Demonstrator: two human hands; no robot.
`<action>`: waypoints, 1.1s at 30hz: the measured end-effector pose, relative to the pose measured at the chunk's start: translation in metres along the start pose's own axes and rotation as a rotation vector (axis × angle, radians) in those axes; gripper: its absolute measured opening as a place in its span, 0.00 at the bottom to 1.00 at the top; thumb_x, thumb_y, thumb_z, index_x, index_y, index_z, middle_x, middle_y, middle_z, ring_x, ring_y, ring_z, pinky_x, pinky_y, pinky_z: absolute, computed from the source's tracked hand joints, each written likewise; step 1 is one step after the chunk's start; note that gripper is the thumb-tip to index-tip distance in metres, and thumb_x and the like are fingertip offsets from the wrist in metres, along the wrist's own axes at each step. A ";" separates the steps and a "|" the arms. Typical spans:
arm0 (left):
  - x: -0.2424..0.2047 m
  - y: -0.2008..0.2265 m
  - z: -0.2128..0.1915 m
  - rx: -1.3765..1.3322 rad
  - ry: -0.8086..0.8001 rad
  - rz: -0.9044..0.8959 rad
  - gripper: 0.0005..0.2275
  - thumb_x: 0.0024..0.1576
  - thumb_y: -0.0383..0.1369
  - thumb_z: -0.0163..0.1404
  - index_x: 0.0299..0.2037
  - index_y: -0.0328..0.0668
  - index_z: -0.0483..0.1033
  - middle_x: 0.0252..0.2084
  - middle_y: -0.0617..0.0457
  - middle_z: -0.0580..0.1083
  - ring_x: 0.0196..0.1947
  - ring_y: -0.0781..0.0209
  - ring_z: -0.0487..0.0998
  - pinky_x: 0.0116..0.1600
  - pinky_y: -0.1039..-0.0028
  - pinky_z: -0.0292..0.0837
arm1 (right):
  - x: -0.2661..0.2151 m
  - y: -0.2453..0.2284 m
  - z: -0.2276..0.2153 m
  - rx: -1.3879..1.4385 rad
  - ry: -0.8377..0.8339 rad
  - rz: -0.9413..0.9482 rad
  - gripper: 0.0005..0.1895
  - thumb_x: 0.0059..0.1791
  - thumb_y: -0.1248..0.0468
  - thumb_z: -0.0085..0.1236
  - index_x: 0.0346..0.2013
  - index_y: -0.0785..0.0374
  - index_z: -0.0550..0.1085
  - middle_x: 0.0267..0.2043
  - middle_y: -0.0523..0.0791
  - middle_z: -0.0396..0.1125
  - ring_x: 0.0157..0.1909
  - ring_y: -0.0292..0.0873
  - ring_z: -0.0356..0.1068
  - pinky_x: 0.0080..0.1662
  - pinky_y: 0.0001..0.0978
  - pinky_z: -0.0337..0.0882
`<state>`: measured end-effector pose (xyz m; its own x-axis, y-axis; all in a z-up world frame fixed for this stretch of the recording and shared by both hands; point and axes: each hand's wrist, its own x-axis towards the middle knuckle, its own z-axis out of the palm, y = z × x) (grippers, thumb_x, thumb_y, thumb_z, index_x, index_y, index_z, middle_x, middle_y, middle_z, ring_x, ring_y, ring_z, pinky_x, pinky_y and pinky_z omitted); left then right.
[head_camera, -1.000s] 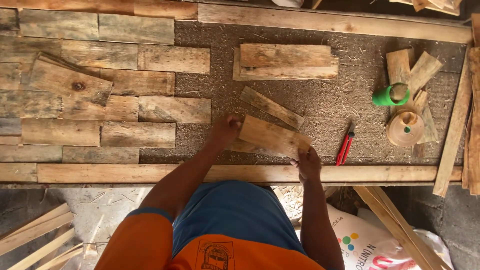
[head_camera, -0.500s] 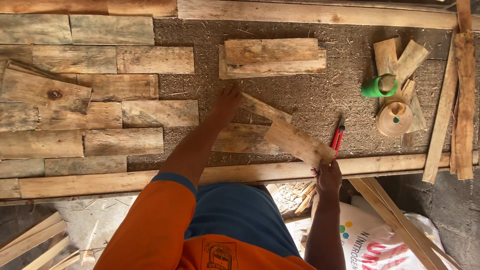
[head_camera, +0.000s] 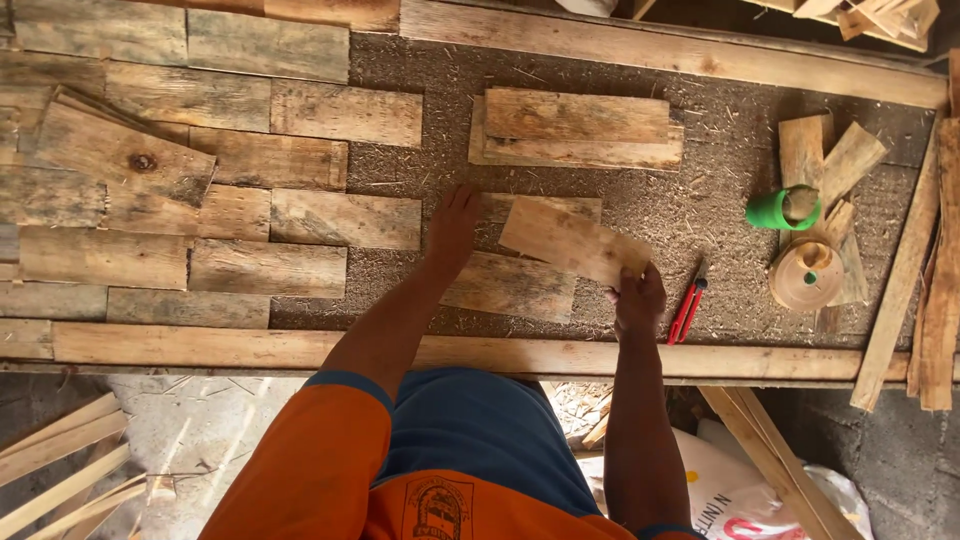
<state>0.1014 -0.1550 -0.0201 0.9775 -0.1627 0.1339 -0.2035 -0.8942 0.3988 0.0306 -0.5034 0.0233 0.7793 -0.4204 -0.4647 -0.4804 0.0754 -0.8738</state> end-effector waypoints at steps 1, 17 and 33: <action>-0.001 0.003 -0.010 0.002 0.002 -0.007 0.27 0.48 0.17 0.55 0.61 0.34 0.69 0.65 0.44 0.67 0.65 0.46 0.67 0.66 0.63 0.71 | 0.007 -0.004 0.009 -0.003 -0.007 0.000 0.19 0.57 0.66 0.52 0.63 0.59 0.68 0.49 0.47 0.73 0.39 0.40 0.71 0.36 0.33 0.73; 0.003 0.008 0.012 -0.620 0.118 -0.799 0.31 0.58 0.20 0.52 0.71 0.47 0.55 0.42 0.48 0.81 0.34 0.56 0.84 0.37 0.65 0.84 | 0.057 -0.028 0.096 -0.382 -0.110 -0.096 0.20 0.55 0.65 0.53 0.63 0.61 0.70 0.48 0.49 0.75 0.38 0.41 0.74 0.33 0.32 0.76; 0.022 0.023 -0.009 -0.615 0.019 -0.931 0.36 0.56 0.20 0.53 0.74 0.43 0.49 0.39 0.52 0.81 0.34 0.58 0.83 0.40 0.67 0.84 | 0.051 -0.021 0.099 -0.920 0.142 -0.357 0.29 0.43 0.59 0.73 0.57 0.61 0.75 0.55 0.50 0.65 0.55 0.51 0.65 0.57 0.50 0.69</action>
<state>0.1179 -0.1755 -0.0002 0.7631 0.4740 -0.4394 0.6102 -0.3043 0.7314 0.1199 -0.4371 0.0035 0.9124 -0.3906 -0.1226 -0.3989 -0.7811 -0.4804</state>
